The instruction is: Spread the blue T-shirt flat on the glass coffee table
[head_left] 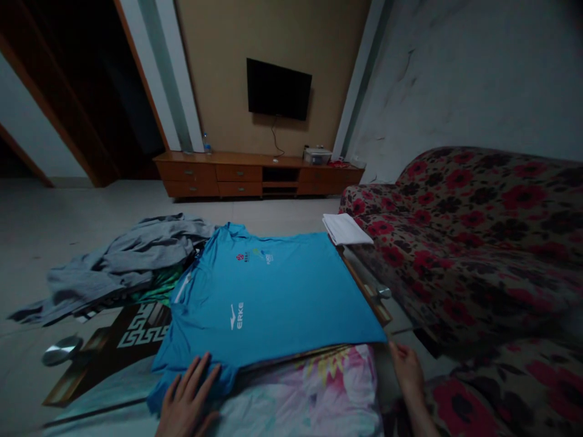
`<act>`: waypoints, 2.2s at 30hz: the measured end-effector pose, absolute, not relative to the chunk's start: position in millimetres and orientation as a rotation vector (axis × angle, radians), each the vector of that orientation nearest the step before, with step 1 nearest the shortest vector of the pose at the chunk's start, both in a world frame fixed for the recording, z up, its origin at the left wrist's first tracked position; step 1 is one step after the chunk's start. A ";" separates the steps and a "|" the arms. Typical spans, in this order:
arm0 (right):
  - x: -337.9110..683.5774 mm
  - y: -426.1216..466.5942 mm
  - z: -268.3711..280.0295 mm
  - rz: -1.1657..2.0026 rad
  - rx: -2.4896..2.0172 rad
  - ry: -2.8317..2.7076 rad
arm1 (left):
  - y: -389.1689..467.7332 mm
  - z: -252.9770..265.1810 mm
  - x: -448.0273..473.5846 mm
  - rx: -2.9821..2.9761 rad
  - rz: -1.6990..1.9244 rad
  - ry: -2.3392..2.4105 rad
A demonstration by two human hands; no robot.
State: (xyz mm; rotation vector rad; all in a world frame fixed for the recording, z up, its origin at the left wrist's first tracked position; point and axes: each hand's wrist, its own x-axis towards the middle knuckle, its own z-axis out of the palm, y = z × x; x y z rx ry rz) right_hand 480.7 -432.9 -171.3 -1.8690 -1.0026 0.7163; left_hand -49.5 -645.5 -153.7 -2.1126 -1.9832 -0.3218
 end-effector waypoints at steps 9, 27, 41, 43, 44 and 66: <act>460.1 -431.3 -170.4 1.285 -1.585 -0.462 | -678.5 -157.6 -103.9 -1.956 -0.383 -2.067; 473.5 -426.5 -198.6 1.264 -1.482 -0.390 | -636.0 -96.2 -98.7 -1.225 -0.340 -2.702; 472.4 -433.7 -194.8 1.253 -1.453 -0.376 | -669.9 -83.1 -113.8 -1.036 -0.584 -3.210; 473.6 -434.7 -197.2 1.241 -1.440 -0.405 | -665.9 -80.0 -108.6 -1.030 -0.442 -3.186; 474.4 -435.0 -198.5 1.236 -1.437 -0.419 | -664.5 -79.4 -105.4 -1.039 -0.389 -3.166; 307.5 -546.7 -129.6 1.572 -1.295 -0.915 | -687.8 -112.6 -141.2 -2.290 -0.234 -1.959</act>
